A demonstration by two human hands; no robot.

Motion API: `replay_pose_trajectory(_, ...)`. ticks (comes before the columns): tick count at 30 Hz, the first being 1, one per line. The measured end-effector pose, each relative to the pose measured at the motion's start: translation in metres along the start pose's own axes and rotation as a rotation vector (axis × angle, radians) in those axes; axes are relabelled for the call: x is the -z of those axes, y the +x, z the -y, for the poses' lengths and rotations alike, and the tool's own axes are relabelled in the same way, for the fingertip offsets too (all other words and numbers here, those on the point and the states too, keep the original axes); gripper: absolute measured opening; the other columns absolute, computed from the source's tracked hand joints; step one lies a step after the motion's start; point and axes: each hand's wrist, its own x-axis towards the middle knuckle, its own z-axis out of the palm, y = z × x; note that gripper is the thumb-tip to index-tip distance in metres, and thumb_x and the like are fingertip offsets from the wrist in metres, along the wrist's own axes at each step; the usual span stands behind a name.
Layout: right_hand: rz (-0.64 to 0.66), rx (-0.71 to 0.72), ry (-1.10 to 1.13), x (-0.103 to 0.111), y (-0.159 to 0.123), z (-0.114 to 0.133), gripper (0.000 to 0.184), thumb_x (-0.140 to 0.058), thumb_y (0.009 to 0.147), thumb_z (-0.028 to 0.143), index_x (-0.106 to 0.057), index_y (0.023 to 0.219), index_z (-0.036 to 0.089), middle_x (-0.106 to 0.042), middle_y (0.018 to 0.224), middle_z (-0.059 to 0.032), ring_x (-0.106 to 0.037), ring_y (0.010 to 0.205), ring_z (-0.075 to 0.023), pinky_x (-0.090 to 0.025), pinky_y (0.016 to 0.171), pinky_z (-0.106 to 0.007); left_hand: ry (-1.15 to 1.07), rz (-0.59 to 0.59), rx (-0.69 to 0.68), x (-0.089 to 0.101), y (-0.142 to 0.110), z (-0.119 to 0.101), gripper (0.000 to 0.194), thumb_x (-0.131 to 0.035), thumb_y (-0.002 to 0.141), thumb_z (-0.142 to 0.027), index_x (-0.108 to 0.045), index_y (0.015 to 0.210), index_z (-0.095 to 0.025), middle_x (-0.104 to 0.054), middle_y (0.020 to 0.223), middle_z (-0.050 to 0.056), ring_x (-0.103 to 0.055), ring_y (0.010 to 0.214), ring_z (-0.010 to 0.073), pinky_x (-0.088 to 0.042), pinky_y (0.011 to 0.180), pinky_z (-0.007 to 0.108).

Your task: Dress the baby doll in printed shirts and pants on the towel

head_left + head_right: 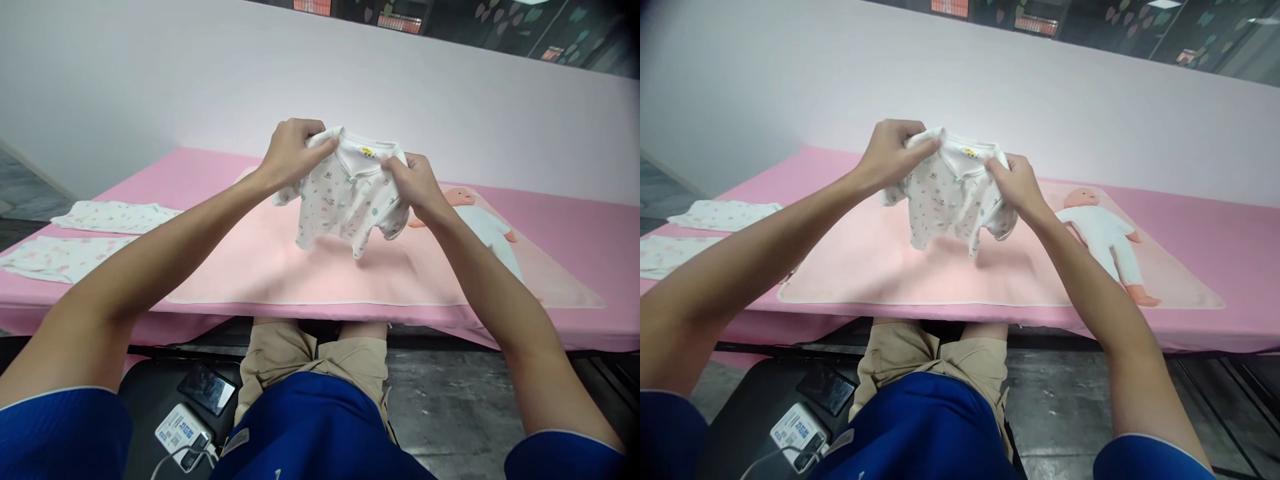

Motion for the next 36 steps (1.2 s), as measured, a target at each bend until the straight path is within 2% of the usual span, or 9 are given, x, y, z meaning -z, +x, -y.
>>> replay_pose_trajectory(4,-0.008,0.026,0.021,0.0,-0.012,0.013,0.046,-0.07,0.1,0.054,-0.046,0.075,0.023,-0.041,0.071,0.0005,-0.046,0.068,-0.0148,-0.044,0.061,-0.029,0.042,0.006,0.023,0.002,-0.008,-0.02,0.044,-0.073,0.09,-0.038,-0.038,0.066,-0.024,-0.03,0.065,0.001,-0.047,0.073,0.0205,-0.039,0.069,0.036)
replay_pose_trajectory(8,0.003,0.031,0.032,-0.002,-0.027,0.028,0.044,-0.07,0.101,0.049,-0.046,0.074,0.023,-0.041,0.071,0.0004,-0.045,0.067,-0.0143,-0.042,0.06,-0.029,0.078,0.04,0.038,0.005,-0.016,-0.039,0.04,-0.071,0.09,-0.033,-0.038,0.068,-0.023,-0.03,0.065,0.002,-0.048,0.075,0.0212,-0.039,0.07,0.036)
replay_pose_trajectory(14,0.026,0.013,0.076,-0.007,-0.047,0.038,0.043,-0.071,0.1,0.048,-0.05,0.074,0.022,-0.045,0.07,0.0004,-0.047,0.068,-0.0144,-0.039,0.06,-0.029,0.09,0.061,0.048,0.009,-0.026,-0.053,0.041,-0.068,0.095,-0.038,-0.039,0.07,-0.023,-0.035,0.066,0.003,-0.051,0.077,0.0217,-0.042,0.071,0.036)
replay_pose_trajectory(17,0.043,0.026,0.093,-0.012,-0.057,0.042,0.042,-0.07,0.1,0.051,-0.055,0.075,0.021,-0.051,0.072,-0.0007,-0.054,0.071,-0.0164,-0.043,0.063,-0.031,0.027,0.052,0.011,0.009,-0.032,-0.053,0.045,-0.067,0.099,-0.046,-0.041,0.071,-0.023,-0.037,0.067,0.003,-0.054,0.08,0.0227,-0.046,0.074,0.037)
replay_pose_trajectory(23,0.157,0.088,0.131,-0.021,-0.072,0.06,0.052,-0.068,0.1,0.074,-0.064,0.088,0.023,-0.064,0.086,-0.0043,-0.067,0.092,-0.0248,-0.057,0.078,-0.038,-0.228,0.119,-0.063,0.003,-0.043,-0.064,0.054,-0.064,0.105,-0.064,-0.048,0.076,-0.022,-0.043,0.074,0.003,-0.061,0.083,0.0224,-0.05,0.074,0.036)
replay_pose_trajectory(27,0.247,0.134,0.153,-0.022,-0.071,0.074,0.06,-0.065,0.096,0.085,-0.067,0.103,0.025,-0.066,0.1,-0.0061,-0.067,0.105,-0.0285,-0.061,0.088,-0.043,-0.382,0.188,-0.047,0.006,-0.045,-0.081,0.051,-0.054,0.112,-0.06,-0.048,0.08,-0.021,-0.047,0.083,0.005,-0.056,0.081,0.0183,-0.045,0.073,0.034)
replay_pose_trajectory(29,0.268,0.154,0.171,-0.02,-0.07,0.08,0.062,-0.067,0.095,0.086,-0.067,0.113,0.027,-0.067,0.107,-0.0064,-0.067,0.112,-0.0307,-0.062,0.094,-0.046,-0.386,0.224,-0.027,0.01,-0.044,-0.086,0.05,-0.057,0.111,-0.061,-0.051,0.084,-0.02,-0.051,0.088,0.006,-0.055,0.08,0.0168,-0.041,0.072,0.035)
replay_pose_trajectory(33,0.308,0.173,0.257,-0.015,-0.072,0.084,0.064,-0.079,0.089,0.08,-0.062,0.125,0.03,-0.068,0.12,-0.0069,-0.066,0.124,-0.0332,-0.064,0.101,-0.049,-0.258,0.203,-0.014,0.015,-0.04,-0.085,0.053,-0.078,0.097,-0.067,-0.053,0.088,-0.021,-0.05,0.084,0.003,-0.059,0.08,0.0185,-0.042,0.071,0.034)
replay_pose_trajectory(36,0.4,0.148,0.308,-0.011,-0.075,0.075,0.07,-0.088,0.082,0.077,-0.06,0.127,0.031,-0.07,0.12,-0.0068,-0.068,0.119,-0.0321,-0.065,0.097,-0.047,-0.258,0.175,-0.063,0.015,-0.039,-0.08,0.052,-0.072,0.101,-0.068,-0.055,0.087,-0.021,-0.05,0.082,0.004,-0.066,0.089,0.0232,-0.05,0.078,0.037)
